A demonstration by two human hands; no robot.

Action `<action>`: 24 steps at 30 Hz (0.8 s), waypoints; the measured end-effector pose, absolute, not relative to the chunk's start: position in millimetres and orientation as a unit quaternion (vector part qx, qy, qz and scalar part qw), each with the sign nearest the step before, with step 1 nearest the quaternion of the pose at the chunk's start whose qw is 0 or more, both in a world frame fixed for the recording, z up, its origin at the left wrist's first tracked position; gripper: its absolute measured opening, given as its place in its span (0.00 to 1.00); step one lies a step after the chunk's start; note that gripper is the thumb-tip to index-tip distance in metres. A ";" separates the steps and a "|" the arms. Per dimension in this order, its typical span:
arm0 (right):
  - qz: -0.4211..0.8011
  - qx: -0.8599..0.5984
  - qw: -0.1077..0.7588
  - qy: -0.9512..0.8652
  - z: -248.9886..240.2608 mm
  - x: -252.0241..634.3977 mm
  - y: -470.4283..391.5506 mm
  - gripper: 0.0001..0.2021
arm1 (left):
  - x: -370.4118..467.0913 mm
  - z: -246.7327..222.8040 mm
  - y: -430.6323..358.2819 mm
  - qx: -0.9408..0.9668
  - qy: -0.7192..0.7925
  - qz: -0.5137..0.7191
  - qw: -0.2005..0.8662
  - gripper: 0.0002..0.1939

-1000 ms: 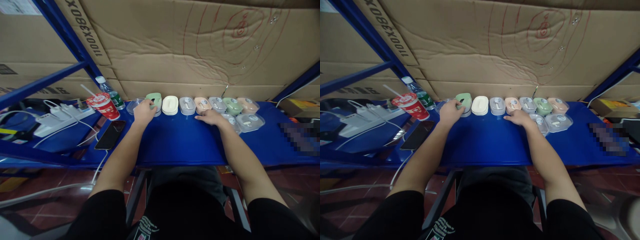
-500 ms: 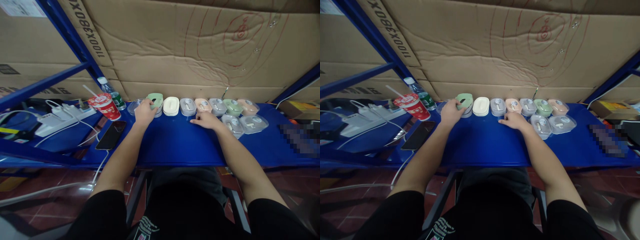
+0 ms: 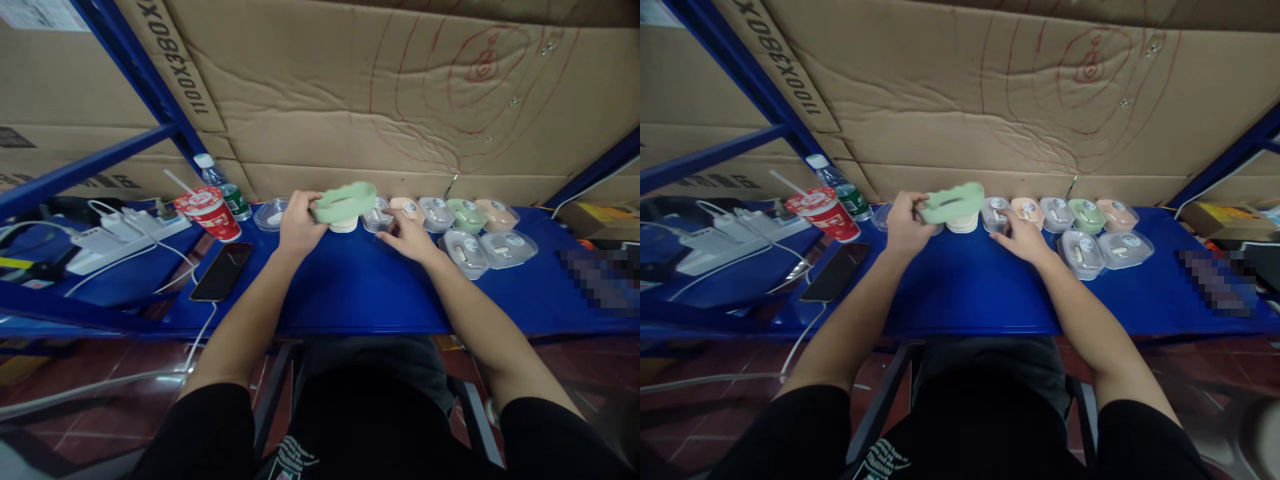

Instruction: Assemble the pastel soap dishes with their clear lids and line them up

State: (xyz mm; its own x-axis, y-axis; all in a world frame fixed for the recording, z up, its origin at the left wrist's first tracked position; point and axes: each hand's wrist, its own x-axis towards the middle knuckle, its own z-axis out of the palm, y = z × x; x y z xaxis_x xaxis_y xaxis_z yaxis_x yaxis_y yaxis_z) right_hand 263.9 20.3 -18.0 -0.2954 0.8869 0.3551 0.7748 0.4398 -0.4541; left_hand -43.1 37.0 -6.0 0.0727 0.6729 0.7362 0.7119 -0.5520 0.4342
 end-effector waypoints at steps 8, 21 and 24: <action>0.088 -0.496 0.280 -0.817 -12.3 259.9 12.1 0.29 | -22.4 -4.1 16.6 -0.815 -0.473 -0.330 -0.059 0.28; 0.151 -0.577 -0.056 -0.800 -6.4 252.1 13.8 0.37 | -40.0 -2.8 34.4 -0.780 -0.558 -0.283 -0.021 0.22; 0.143 -0.578 -0.060 -0.801 -4.2 251.6 11.7 0.37 | -57.9 1.9 43.2 -0.735 -0.603 -0.310 -0.003 0.21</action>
State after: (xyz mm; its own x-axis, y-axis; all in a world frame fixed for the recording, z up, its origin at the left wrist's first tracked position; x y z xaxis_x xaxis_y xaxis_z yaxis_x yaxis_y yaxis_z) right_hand 251.6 11.7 -4.2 -0.3246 0.9090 -0.2614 0.9434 0.2911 -0.1589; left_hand -57.9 43.2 1.9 0.0811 0.8879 0.4528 0.8842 -0.2738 0.3785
